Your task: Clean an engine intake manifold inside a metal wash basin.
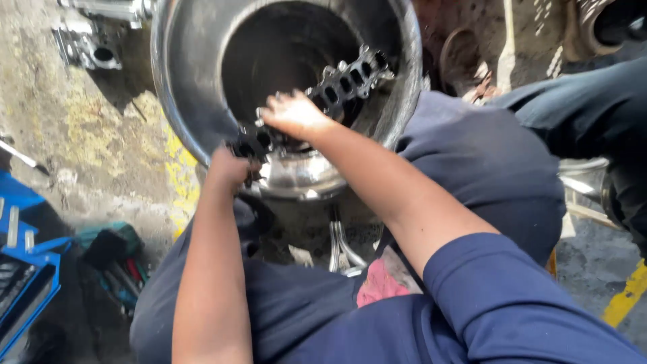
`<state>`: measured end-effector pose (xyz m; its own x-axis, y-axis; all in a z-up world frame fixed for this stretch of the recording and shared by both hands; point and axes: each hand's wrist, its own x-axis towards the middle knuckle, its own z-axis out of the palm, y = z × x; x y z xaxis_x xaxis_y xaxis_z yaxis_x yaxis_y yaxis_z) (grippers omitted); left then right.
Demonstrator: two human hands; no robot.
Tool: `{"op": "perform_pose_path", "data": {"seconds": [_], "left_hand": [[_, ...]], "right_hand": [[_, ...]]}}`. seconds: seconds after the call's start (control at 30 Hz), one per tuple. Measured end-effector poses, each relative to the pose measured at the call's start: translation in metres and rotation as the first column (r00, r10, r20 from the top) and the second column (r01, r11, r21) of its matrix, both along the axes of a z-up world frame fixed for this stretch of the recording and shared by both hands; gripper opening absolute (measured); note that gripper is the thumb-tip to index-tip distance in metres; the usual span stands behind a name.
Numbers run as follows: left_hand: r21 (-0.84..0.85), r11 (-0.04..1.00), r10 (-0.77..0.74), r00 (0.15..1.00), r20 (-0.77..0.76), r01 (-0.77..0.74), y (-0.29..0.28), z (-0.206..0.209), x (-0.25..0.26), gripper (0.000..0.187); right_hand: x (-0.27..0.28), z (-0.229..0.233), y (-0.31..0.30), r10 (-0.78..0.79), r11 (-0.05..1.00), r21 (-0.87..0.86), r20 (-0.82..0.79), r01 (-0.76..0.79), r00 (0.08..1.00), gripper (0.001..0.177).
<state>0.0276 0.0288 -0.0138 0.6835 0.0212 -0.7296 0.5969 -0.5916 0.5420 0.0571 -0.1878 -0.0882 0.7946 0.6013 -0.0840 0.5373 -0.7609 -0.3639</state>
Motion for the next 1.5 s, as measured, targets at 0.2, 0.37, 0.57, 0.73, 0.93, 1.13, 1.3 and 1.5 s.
{"op": "perform_pose_path", "data": {"seconds": [0.2, 0.37, 0.57, 0.73, 0.93, 1.13, 1.3, 1.5], "left_hand": [[0.678, 0.696, -0.502, 0.835, 0.224, 0.236, -0.002, 0.009, 0.020, 0.031], [0.760, 0.406, -0.710, 0.698, -0.087, 0.508, 0.002, 0.026, 0.018, 0.014], [0.770, 0.471, -0.526, 0.838, -0.145, 0.430, -0.030, 0.068, 0.026, 0.024], [0.805, 0.426, -0.686, 0.727, -0.010, 0.413, 0.015, -0.011, 0.032, 0.022], [0.108, 0.764, 0.601, 0.641, -0.477, -0.636, 0.023, 0.041, 0.022, 0.042], [-0.142, 0.635, 0.511, 0.550, -0.660, -0.760, 0.041, -0.017, 0.019, 0.050], [-0.221, 0.511, 0.437, 0.473, -0.765, -0.831, 0.049, -0.022, 0.000, 0.054], [0.340, 0.866, 0.486, 0.778, -0.398, -0.367, 0.023, 0.004, -0.013, 0.067]], "right_hand": [[0.013, 0.030, 0.026, -0.303, 0.947, -0.119, -0.029, 0.298, 0.952, 0.052], [0.034, 0.031, 0.032, -0.360, 0.930, -0.109, -0.068, 0.352, 0.930, 0.055], [0.032, 0.032, 0.031, -0.306, 0.948, -0.126, -0.119, 0.291, 0.945, 0.064], [0.032, 0.047, 0.032, -0.307, 0.946, -0.170, -0.202, 0.276, 0.930, 0.076], [0.032, 0.041, 0.037, -0.257, 0.956, -0.223, -0.322, 0.191, 0.911, 0.086], [0.031, 0.042, 0.038, -0.276, 0.951, -0.228, -0.311, 0.211, 0.910, 0.076], [0.024, 0.021, 0.043, -0.312, 0.944, -0.170, -0.176, 0.283, 0.934, 0.065], [0.010, 0.015, 0.042, -0.249, 0.963, -0.148, -0.184, 0.224, 0.951, 0.061]]}}
